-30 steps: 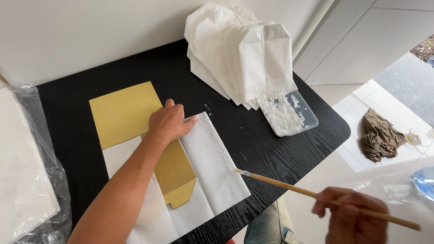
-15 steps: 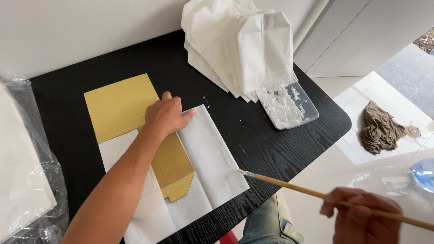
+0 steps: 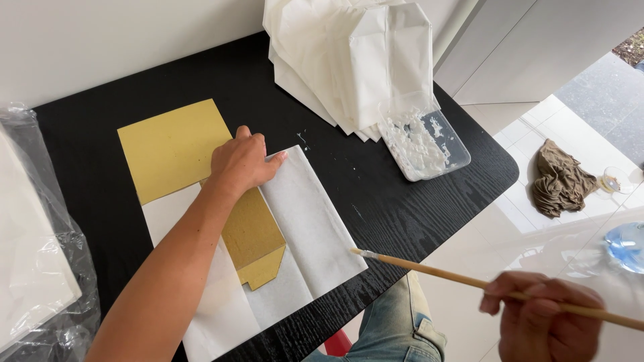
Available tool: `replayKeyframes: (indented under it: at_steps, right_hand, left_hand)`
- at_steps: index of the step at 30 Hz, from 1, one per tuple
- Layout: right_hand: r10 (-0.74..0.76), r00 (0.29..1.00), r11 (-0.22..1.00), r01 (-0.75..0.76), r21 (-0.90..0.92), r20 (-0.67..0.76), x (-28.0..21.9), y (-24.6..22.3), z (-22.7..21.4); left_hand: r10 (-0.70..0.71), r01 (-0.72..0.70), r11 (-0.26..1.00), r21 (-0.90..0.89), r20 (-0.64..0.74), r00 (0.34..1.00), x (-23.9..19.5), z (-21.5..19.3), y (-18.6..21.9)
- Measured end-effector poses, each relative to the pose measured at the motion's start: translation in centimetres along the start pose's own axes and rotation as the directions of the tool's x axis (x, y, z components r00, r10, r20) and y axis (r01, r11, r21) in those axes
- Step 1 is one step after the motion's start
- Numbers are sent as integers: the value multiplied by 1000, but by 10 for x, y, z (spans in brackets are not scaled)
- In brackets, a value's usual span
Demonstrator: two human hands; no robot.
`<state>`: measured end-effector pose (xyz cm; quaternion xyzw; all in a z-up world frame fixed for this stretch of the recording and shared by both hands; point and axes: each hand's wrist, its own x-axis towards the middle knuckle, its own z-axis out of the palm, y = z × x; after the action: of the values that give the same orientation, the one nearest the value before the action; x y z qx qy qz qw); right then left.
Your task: The person folds a white sheet of paper over a yellow cardboard template on a black table. They smooth the paper with their hands, then use a brush to apply a white substance along the folded edge. Finally, they fold the paper again to complete the shape.
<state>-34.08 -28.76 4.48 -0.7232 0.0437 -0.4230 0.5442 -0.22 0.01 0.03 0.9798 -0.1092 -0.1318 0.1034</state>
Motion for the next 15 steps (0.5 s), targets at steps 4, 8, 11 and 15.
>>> replayKeyframes:
  at_steps: [4,8,11,15]
  right_hand:
    - [35,999,995,-32,-93,28,-6,-11,9]
    - [62,998,974,-60,-220,0,-7,-27,5]
    - [121,992,973,-124,-193,-29,-6,-31,-6]
    - [57,998,998,-56,43,-11,-3,-4,-24]
  left_hand:
    - [6,-6,1000,10,4,1000,0,-1,0]
    - [6,-6,1000,13,3,1000,2,3,-1]
    - [10,-10,1000,18,-12,1000,3,4,-2]
    - [20,-19,1000,16,-23,1000,2,5,-2]
